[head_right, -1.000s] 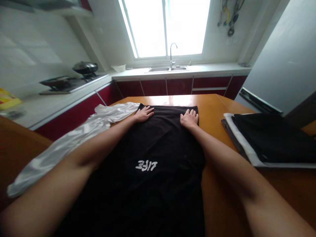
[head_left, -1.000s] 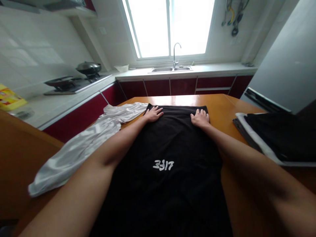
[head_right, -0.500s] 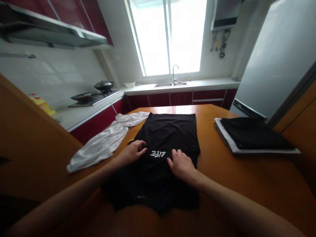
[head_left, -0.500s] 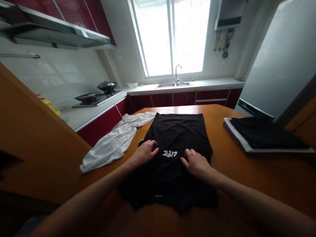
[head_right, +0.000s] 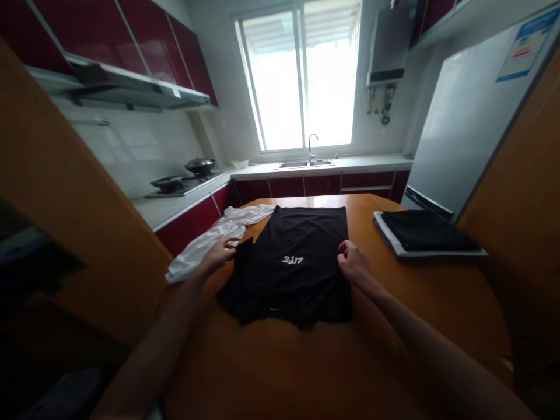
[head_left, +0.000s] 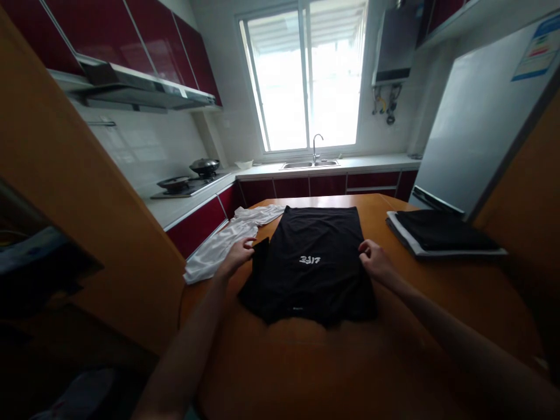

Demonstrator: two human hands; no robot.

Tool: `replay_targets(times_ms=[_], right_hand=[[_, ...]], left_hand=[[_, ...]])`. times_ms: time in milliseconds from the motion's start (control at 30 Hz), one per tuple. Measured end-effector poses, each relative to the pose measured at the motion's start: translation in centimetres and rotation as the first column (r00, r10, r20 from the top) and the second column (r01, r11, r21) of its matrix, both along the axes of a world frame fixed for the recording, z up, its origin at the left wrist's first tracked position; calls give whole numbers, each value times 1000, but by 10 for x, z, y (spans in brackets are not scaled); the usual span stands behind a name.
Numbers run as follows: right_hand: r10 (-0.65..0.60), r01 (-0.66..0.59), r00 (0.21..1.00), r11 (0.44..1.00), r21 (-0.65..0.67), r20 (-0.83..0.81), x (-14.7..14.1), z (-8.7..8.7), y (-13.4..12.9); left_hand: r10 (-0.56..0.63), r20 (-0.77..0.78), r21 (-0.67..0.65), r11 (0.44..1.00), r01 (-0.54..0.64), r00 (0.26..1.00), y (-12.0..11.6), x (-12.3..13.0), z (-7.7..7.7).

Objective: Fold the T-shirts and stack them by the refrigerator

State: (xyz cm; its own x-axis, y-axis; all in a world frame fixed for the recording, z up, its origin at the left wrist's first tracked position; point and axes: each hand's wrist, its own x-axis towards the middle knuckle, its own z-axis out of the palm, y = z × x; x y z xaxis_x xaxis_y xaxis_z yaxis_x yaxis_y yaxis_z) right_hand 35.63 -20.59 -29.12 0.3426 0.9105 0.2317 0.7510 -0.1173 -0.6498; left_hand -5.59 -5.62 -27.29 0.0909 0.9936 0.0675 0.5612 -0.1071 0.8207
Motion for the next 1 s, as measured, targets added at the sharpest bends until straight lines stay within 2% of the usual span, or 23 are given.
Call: replay_targets(times_ms=[67,133,233,333,400,467,533,600,667,733,833,1000], right_hand=[[-58,62,991,998,28,-124,34,5,-12],[-136,127,953,991,-50,-270,69,6,-24],[-221,166,913,969,-183,-343,109,0,-39],[-204,138,954,949,-283,-218,125,-17,-47],[-183,175,983,965,-195,-23,117,-28,-51],[-160,161,972,987,12,171,94,-34,-55],[-54,6,955,986,164,290,59,-37,-61],[176,-240,919,960,147,352,21,-37,-64],[354,-405,852,913,57,385,-9,-38,-65],[454,-461,800,884,-83,391,-23,-41,-64],[551,-483,752,834,-266,362,-17,-46,-69],[642,-552,710,763,-336,290,7,-50,-110]], left_hand=[[83,128,-47,996,-78,988,3,-31,7],[106,201,-93,992,-89,974,5,-55,8],[119,95,-87,990,-111,988,7,-74,4],[196,-67,15,981,-196,978,8,-71,2],[231,-88,139,966,-218,969,2,-58,1],[133,-145,318,945,-81,980,-12,-35,-2],[-127,-278,437,866,243,952,-32,-4,-11],[-351,-392,419,755,505,850,-53,26,-23],[-455,-510,350,666,659,730,-70,47,-35],[-502,-605,237,628,741,618,-81,56,-43],[-551,-671,89,604,792,496,-96,52,-45],[-585,-698,-17,591,807,413,-140,38,-42]])
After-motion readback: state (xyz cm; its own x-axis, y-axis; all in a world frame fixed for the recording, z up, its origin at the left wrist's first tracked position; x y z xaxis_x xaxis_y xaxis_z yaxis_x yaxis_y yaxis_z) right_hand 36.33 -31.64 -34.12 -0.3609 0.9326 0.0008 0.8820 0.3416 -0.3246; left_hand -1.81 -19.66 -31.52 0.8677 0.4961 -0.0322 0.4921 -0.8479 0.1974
